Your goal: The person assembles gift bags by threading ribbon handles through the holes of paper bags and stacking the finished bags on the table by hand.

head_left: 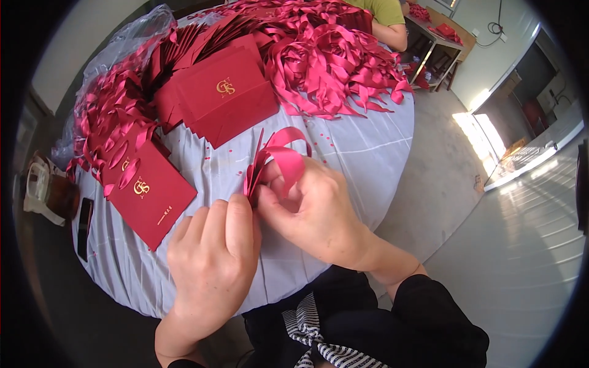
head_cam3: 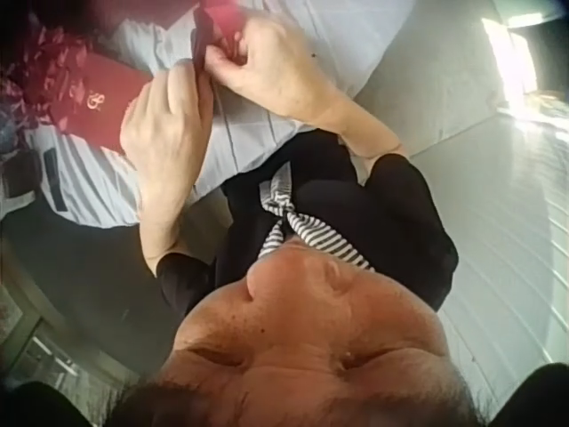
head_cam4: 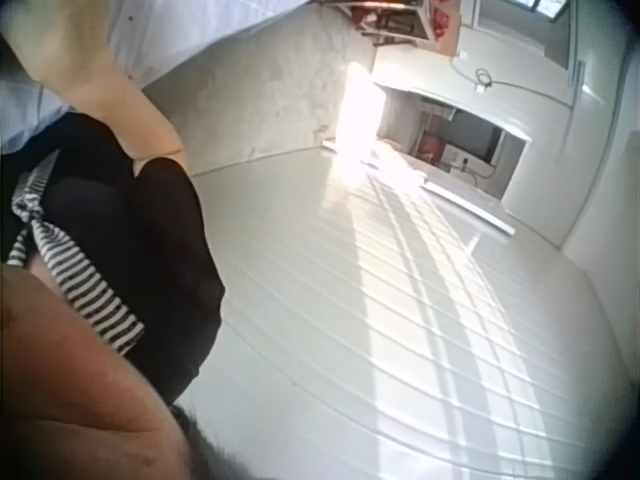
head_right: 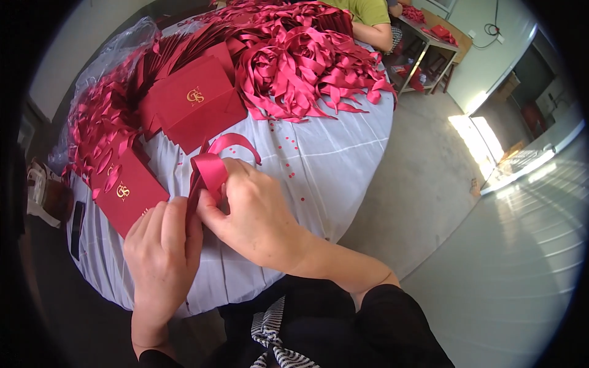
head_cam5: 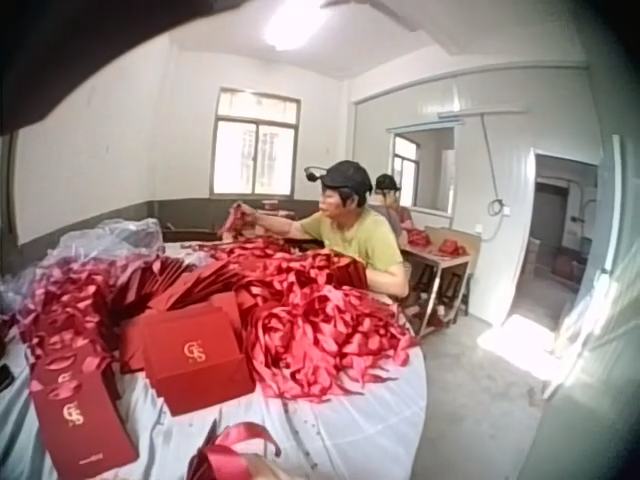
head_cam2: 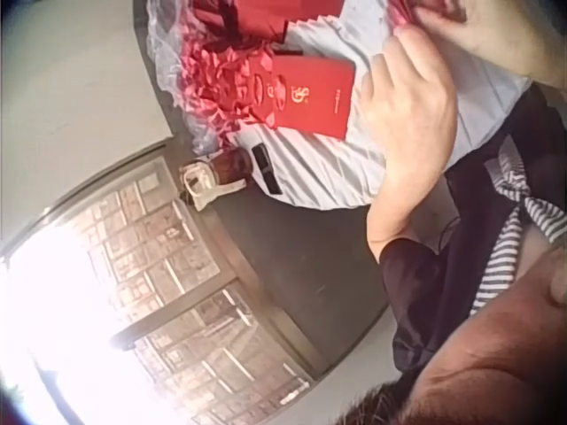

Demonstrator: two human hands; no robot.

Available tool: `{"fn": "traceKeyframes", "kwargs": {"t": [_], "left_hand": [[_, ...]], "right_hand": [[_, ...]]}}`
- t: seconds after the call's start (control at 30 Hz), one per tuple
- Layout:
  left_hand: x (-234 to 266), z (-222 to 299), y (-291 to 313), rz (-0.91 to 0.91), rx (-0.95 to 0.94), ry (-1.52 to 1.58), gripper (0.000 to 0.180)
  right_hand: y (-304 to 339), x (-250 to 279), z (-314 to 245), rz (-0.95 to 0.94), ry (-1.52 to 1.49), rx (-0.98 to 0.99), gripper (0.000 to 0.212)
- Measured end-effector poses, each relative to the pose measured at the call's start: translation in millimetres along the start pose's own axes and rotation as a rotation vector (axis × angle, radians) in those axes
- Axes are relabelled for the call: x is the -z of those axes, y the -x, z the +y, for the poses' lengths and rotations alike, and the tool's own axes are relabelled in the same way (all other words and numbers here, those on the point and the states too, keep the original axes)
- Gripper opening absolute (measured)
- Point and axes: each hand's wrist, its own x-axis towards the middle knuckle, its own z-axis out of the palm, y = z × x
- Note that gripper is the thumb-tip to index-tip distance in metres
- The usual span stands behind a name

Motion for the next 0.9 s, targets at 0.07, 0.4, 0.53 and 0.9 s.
{"fn": "traceKeyframes", "kwargs": {"t": [0.07, 0.4, 0.53, 0.9], "left_hand": [[-3, 6, 2, -0.083, 0.004, -0.021, 0.016], [-4, 9, 7, -0.077, 0.104, 0.065, 0.023], [6, -3, 3, -0.089, 0.233, 0.224, 0.025], [21, -9, -19, -0.125, 0.1, -0.146, 0.026]], "right_hand": [[3, -1, 4, 0.019, 0.032, -0.012, 0.02], [6, -15, 30, 0.043, -0.235, -0.11, 0.015], [4, -1, 30, -0.323, -1.188, -0.771, 0.01], [3, -9, 21, -0.425, -1.258, -0.754, 0.012]]}}
